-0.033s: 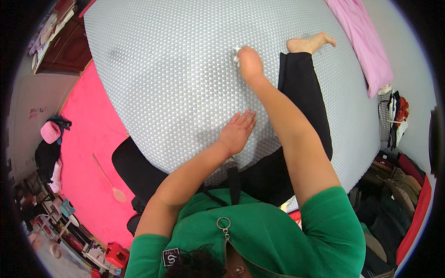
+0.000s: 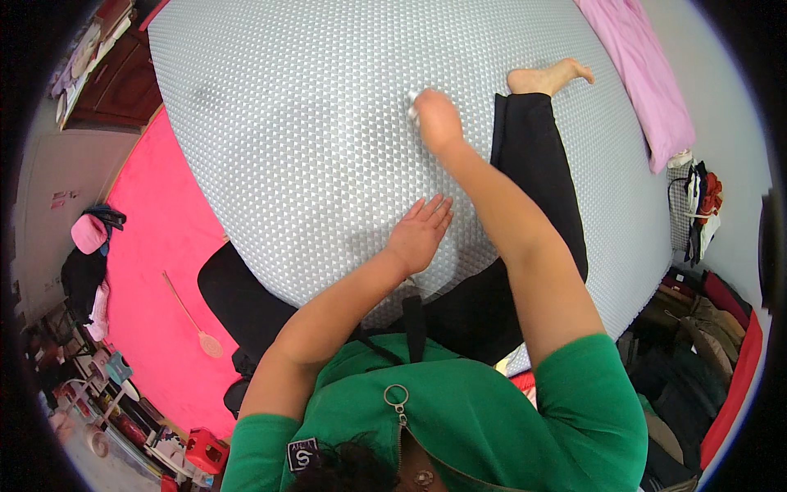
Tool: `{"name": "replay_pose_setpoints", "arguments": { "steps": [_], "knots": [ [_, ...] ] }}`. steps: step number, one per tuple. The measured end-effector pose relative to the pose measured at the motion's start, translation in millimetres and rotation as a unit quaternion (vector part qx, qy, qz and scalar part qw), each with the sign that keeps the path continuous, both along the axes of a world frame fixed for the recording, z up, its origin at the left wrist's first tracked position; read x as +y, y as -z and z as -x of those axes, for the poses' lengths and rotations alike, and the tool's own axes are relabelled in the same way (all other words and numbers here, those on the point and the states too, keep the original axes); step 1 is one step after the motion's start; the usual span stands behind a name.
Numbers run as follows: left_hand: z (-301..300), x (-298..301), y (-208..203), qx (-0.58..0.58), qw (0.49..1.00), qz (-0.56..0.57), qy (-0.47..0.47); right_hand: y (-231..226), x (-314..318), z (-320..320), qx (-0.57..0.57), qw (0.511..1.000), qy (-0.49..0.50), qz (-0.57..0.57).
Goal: The person wipes a white textured mattress topper with a white tissue while sitting on a bed. They then pick up a red brush and a cloth, move to a bedside table, and wipe a brown wallet and a red box with a purple cloth.
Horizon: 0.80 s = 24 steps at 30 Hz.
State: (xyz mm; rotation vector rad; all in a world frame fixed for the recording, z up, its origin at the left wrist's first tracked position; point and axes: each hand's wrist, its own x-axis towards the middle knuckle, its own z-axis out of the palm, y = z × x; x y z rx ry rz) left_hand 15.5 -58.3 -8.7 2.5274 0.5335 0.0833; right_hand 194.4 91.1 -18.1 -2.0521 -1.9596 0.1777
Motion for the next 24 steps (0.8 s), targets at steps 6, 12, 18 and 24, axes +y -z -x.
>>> {"name": "replay_pose_setpoints", "arguments": {
  "steps": [6,12,18,24],
  "knots": [
    [5,4,0,0.011,0.999,0.032,-0.01,-10,-50,32,0.06,0.976,-0.203,0.049],
    [-1,-1,-1,-0.034,0.999,-0.004,-0.012,-6,24,-9,0.193,0.97,0.142,0.036],
    [2,1,0,0.002,0.966,0.24,-0.095,5,-18,113,0.122,0.983,-0.138,-0.014],
    [5,0,3,-0.075,0.996,-0.021,-0.032,-22,2,-29,-0.01,1.0,0.003,0.027]
  ]
}}
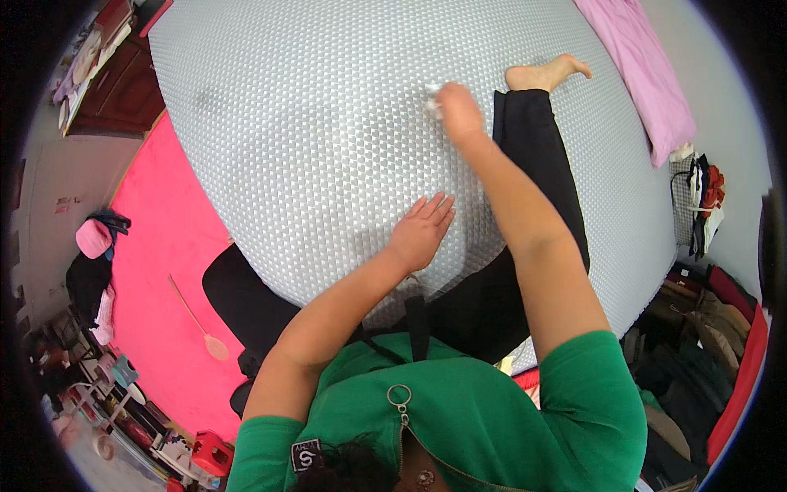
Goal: The person wipes a white textured mattress topper with a white tissue while sitting on a bed. They then pick up a red brush and a cloth, move to a bedside table, and wipe a brown wallet and a red box with a purple cloth.
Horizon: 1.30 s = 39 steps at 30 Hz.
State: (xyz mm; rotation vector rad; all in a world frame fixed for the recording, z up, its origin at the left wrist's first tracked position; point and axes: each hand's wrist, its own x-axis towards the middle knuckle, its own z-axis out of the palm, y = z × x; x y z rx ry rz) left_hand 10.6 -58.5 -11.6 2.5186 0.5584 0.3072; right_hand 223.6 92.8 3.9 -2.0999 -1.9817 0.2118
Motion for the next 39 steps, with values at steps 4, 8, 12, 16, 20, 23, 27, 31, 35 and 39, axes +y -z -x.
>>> {"name": "replay_pose_setpoints", "arguments": {
  "steps": [4,8,12,16,20,23,27,31,35,39],
  "knots": [
    [-7,-1,-13,0.081,0.996,0.031,0.022,29,-34,13,0.017,0.999,0.026,-0.031],
    [-6,11,-29,0.195,0.97,0.14,0.043,32,-76,99,0.096,0.988,-0.12,-0.015],
    [6,0,-7,0.052,0.999,0.003,0.003,2,-47,27,0.062,0.997,-0.031,0.024],
    [5,-5,-14,0.047,0.998,0.027,0.01,20,-57,4,-0.069,0.995,0.039,-0.064],
    [15,4,-28,0.008,0.997,0.076,-0.002,23,-63,60,0.136,0.988,-0.054,-0.05],
    [28,23,-27,-0.033,0.991,0.085,-0.101,-5,-47,37,0.231,0.967,0.109,0.005],
    [25,70,-26,-0.051,0.95,0.037,-0.307,-23,-43,-40,0.216,0.924,0.314,0.028],
    [13,93,-24,-0.002,0.88,0.105,-0.464,17,-56,-49,0.338,0.885,0.322,-0.003],
    [10,106,-25,0.072,0.89,0.11,-0.437,25,-51,-36,0.476,0.83,0.291,0.015],
    [15,123,-13,0.118,0.899,0.149,-0.396,7,-43,-33,0.515,0.792,0.327,0.013]
  ]
}}
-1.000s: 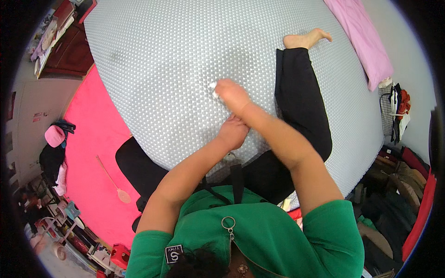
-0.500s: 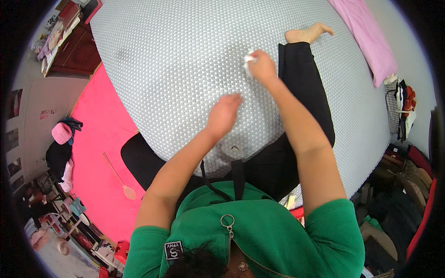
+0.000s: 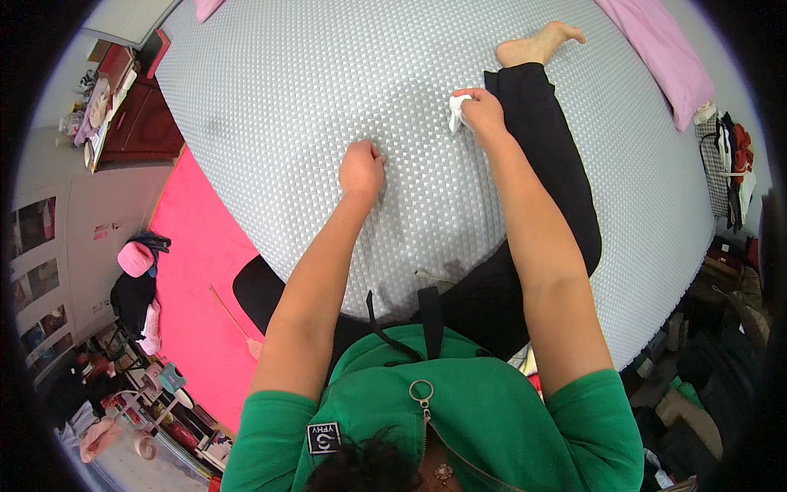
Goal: The person wipes a white textured mattress topper with a white tissue while sitting on a bed. They then pick up a red brush and a cloth, move to a bedside table, and wipe a brown wallet and a red box with a purple cloth.
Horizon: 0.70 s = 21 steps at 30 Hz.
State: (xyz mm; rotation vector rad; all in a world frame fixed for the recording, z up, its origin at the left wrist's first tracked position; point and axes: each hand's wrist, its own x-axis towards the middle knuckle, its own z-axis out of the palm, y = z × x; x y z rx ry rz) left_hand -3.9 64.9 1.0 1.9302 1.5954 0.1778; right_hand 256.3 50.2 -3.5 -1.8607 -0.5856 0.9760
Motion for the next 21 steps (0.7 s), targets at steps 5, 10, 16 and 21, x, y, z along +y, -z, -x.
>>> {"name": "replay_pose_setpoints", "arguments": {
  "steps": [5,10,16,21],
  "knots": [
    [6,-8,-4,-0.112,0.991,-0.072,-0.009,-14,-3,-3,-0.138,0.989,0.017,-0.046],
    [6,-17,-13,-0.163,0.983,-0.079,-0.029,-13,-5,3,-0.376,0.911,-0.028,-0.169],
    [12,-24,-9,-0.173,0.977,-0.122,-0.001,-20,-13,22,-0.302,0.945,-0.091,-0.083],
    [-3,-54,-12,-0.137,0.942,-0.19,0.241,-5,-25,53,-0.375,0.862,-0.332,-0.075]
  ]
}}
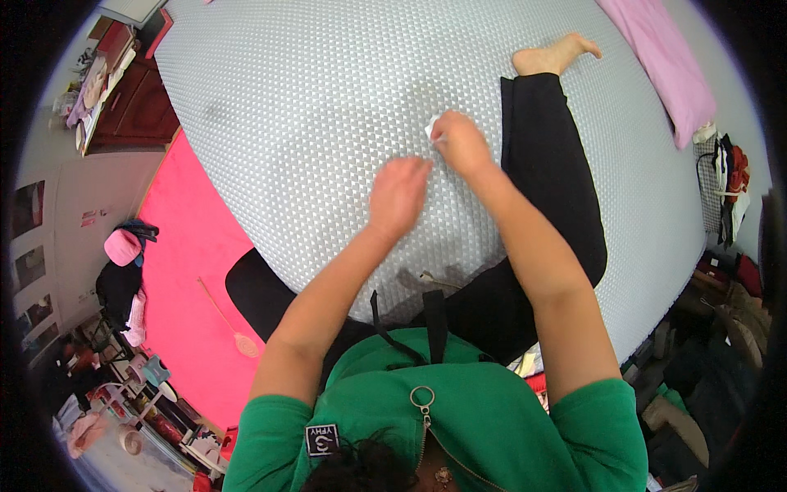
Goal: The person wipes a white textured mattress topper with a white tissue while sitting on a bed. They then pick up a red brush and a cloth, move to a bedside table, and wipe a brown wallet and a red box with a purple cloth.
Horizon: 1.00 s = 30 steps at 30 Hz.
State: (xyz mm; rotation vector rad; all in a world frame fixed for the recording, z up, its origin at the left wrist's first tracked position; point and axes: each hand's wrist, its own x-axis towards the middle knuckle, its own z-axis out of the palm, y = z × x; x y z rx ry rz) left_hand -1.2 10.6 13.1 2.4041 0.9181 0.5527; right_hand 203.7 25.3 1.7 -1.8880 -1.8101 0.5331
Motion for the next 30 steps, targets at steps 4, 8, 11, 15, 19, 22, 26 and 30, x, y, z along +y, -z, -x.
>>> {"name": "replay_pose_setpoints", "arguments": {
  "steps": [4,8,11,15,19,22,26,30],
  "knots": [
    [2,-31,19,0.017,0.998,-0.042,0.054,22,28,-4,-0.053,0.996,-0.028,-0.062],
    [5,-39,16,0.061,0.996,-0.007,0.059,16,76,-17,-0.041,0.984,0.129,-0.113],
    [7,-45,12,0.065,0.995,0.021,0.077,17,70,13,-0.05,0.988,0.089,-0.114],
    [14,-46,18,0.06,0.991,0.087,0.084,24,28,66,0.009,0.997,-0.06,-0.044],
    [17,-46,18,0.04,0.994,0.047,0.085,30,50,30,-0.041,0.988,-0.085,-0.121],
    [22,-46,14,0.061,0.991,0.033,0.112,26,84,-37,-0.065,0.986,0.086,-0.127],
    [28,-60,13,0.068,0.99,0.026,0.12,27,90,0,-0.005,0.983,0.171,-0.072],
    [30,-63,28,0.049,0.986,0.128,0.098,25,33,125,0.057,0.991,-0.107,-0.05]
  ]
}}
